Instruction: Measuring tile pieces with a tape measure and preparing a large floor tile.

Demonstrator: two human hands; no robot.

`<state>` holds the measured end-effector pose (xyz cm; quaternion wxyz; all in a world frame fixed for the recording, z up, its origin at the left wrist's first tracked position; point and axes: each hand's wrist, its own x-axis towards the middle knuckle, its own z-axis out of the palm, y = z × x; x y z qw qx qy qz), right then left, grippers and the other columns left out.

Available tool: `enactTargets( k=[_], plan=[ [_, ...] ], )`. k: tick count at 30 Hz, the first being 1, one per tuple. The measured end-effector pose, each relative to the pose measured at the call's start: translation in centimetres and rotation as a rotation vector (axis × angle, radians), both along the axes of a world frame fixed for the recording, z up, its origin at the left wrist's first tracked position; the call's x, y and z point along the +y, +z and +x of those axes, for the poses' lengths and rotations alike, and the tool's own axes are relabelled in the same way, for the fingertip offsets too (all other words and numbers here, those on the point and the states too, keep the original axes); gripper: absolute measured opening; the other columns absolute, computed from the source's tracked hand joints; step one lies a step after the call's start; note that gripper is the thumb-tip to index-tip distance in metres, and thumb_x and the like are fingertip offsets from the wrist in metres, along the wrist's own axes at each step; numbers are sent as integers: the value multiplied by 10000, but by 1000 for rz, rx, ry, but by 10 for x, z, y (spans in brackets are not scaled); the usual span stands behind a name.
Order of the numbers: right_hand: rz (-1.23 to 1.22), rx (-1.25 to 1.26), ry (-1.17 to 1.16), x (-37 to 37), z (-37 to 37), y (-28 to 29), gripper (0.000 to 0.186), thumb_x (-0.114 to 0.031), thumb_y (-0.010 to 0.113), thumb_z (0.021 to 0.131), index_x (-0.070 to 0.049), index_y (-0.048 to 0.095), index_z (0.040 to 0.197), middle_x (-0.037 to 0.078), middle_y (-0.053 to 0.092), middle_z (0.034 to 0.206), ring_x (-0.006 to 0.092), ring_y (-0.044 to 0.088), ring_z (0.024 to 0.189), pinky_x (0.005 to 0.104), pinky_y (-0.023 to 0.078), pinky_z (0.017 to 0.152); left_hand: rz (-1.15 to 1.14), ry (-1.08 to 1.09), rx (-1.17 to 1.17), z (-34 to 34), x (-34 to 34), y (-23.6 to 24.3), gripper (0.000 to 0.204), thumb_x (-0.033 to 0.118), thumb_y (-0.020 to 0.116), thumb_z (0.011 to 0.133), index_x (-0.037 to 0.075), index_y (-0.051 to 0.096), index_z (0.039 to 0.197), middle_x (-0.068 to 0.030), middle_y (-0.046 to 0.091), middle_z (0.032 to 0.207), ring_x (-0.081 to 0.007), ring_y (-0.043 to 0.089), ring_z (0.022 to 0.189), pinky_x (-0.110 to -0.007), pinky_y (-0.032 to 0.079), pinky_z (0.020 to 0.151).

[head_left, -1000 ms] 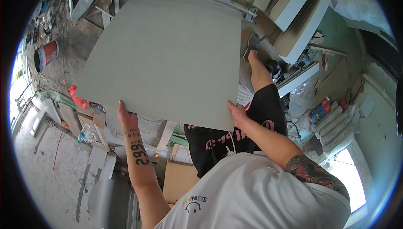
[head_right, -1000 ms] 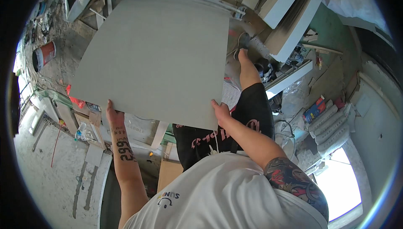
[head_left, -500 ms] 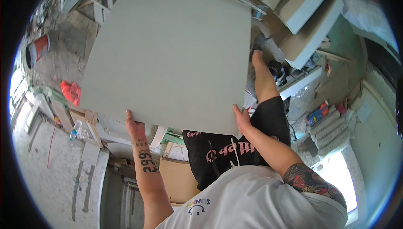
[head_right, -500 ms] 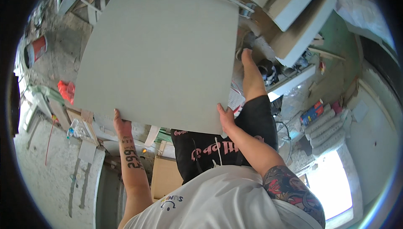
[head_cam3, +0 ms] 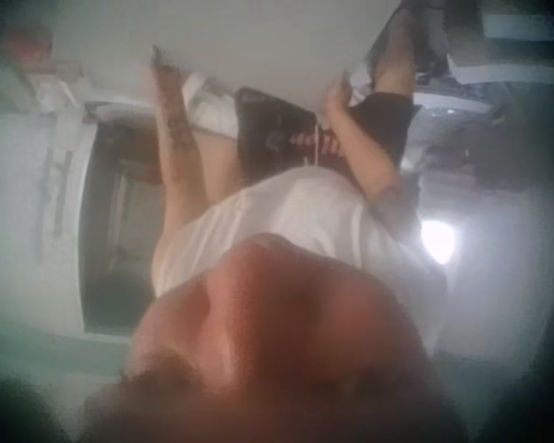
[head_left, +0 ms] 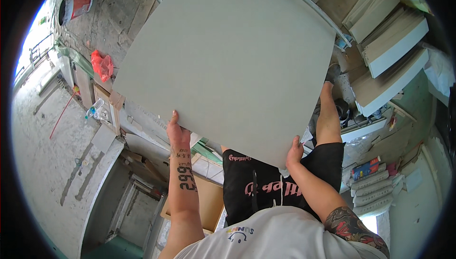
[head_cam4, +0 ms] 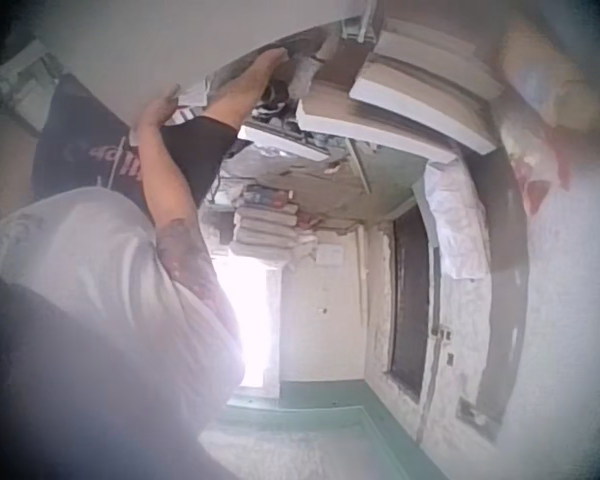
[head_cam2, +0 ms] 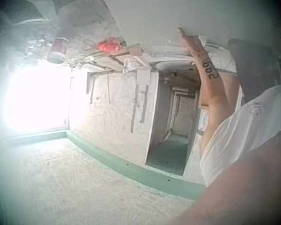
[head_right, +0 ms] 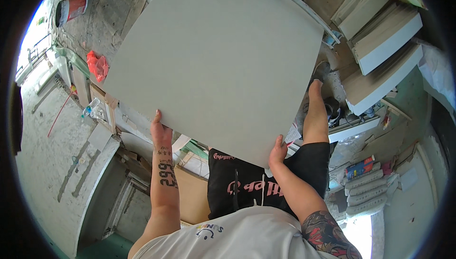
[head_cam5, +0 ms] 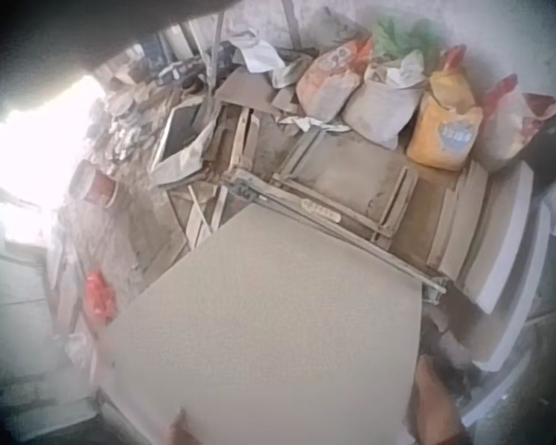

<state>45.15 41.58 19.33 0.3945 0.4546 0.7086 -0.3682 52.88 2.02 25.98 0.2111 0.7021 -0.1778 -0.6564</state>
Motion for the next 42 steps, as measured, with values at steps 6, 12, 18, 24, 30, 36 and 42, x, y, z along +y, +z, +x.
enactTargets(
  k=[6, 12, 18, 24, 30, 36, 42],
  plan=[
    [16, 123, -44, -7, 11, -9, 568, -510, 443, 890, 43, 557, 833, 91, 594, 810, 198, 547, 742, 320, 438, 705, -29, -49, -23, 9, -5, -11, 310, 173, 447, 933, -17, 457, 1178, -123, 535, 1156, -269, 529, 1061, -412, 440, 914],
    [36, 163, 44, 2, 21, -24, 562, -491, 412, 910, 41, 565, 816, 95, 601, 779, 213, 554, 708, 325, 446, 681, -38, -54, 22, 14, -4, -22, 314, 155, 446, 933, 4, 434, 1208, -123, 523, 1172, -271, 526, 1066, -416, 438, 917],
    [36, 160, 31, -5, 17, -20, 580, -497, 400, 914, 52, 570, 829, 111, 617, 796, 216, 564, 719, 323, 445, 678, -43, -40, -30, 17, -6, -27, 300, 136, 464, 927, -2, 444, 1193, -123, 533, 1154, -272, 535, 1047, -426, 451, 902],
    [123, 186, 218, 2, 19, -17, 612, -494, 380, 919, 74, 575, 801, 172, 612, 756, 278, 564, 706, 370, 442, 681, -32, -44, -6, 21, -1, -34, 283, 144, 477, 925, -8, 465, 1164, -127, 553, 1114, -265, 546, 1026, -424, 462, 892],
    [188, 171, 349, 7, 17, -13, 595, -462, 364, 931, 85, 580, 844, 207, 620, 785, 327, 579, 733, 392, 446, 693, 17, -25, -11, 30, 3, -32, 291, 164, 478, 927, -14, 472, 1158, -127, 545, 1138, -269, 541, 1035, -428, 448, 913],
    [194, 163, 339, 18, 26, -15, 576, -433, 352, 941, 92, 585, 893, 207, 629, 823, 308, 591, 765, 384, 449, 713, -9, -81, -49, 9, 14, -28, 309, 170, 473, 930, -45, 478, 1152, -138, 539, 1152, -266, 531, 1057, -425, 437, 930],
    [153, 200, 253, 6, 26, -15, 552, -413, 349, 946, 80, 572, 833, 196, 614, 768, 314, 574, 730, 386, 440, 688, -34, -81, -59, 16, 9, -35, 316, 158, 466, 931, -61, 469, 1159, -151, 535, 1155, -254, 528, 1064, -399, 433, 942]
  ],
)
